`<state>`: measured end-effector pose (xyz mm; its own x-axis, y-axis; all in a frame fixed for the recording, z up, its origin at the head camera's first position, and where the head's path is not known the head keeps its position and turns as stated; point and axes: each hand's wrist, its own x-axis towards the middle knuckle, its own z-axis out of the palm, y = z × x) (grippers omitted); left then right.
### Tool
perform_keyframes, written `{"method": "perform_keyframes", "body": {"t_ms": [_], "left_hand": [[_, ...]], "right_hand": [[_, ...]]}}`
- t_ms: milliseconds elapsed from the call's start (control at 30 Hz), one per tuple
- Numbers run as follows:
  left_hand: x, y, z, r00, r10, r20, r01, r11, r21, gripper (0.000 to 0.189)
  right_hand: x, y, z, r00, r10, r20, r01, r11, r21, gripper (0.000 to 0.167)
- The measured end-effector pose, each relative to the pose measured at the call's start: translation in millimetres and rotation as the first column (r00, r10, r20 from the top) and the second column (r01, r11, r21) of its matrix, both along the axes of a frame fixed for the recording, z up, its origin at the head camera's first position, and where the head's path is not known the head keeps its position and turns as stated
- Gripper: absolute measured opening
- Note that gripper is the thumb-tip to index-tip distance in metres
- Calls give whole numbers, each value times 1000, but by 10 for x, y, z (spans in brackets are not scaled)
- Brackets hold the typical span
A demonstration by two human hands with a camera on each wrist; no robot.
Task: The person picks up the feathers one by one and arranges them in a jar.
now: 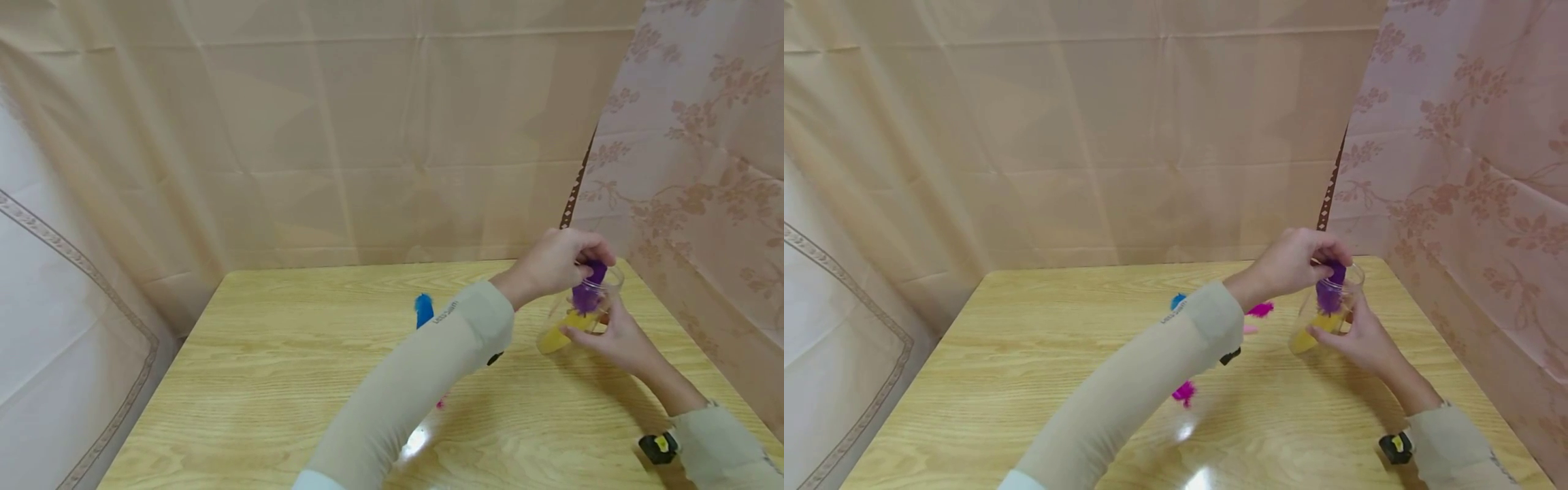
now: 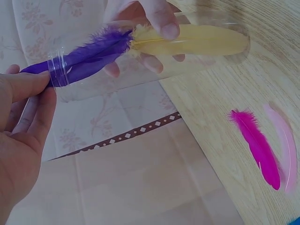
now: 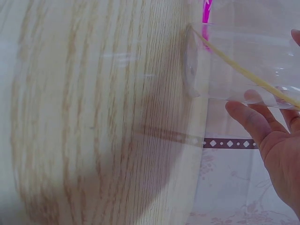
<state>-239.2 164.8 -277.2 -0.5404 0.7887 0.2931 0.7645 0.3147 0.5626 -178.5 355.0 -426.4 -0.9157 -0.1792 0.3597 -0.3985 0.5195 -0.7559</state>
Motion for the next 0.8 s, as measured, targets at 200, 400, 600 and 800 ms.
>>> {"method": "perform_keyframes", "body": {"t_ms": [200,400,600,800], "left_hand": [[3,3,-6,1000,10,5,-10,1000,-1,20],[2,-30,-21,1000,23,8,-23,1000,-7,18],[6,-44,-23,999,40,-4,-40,999,-9,18],[2,-41,-32,999,47,-4,-47,999,-6,19]], "right_hand": [[5,2,3,1000,-1,4,1,1000,-7,105],[1,8,-2,998,-55,-13,56,997,58,96],[-11,4,-11,999,-44,-28,45,998,51,85],[-21,6,-19,999,-26,-46,29,998,52,83]]}}
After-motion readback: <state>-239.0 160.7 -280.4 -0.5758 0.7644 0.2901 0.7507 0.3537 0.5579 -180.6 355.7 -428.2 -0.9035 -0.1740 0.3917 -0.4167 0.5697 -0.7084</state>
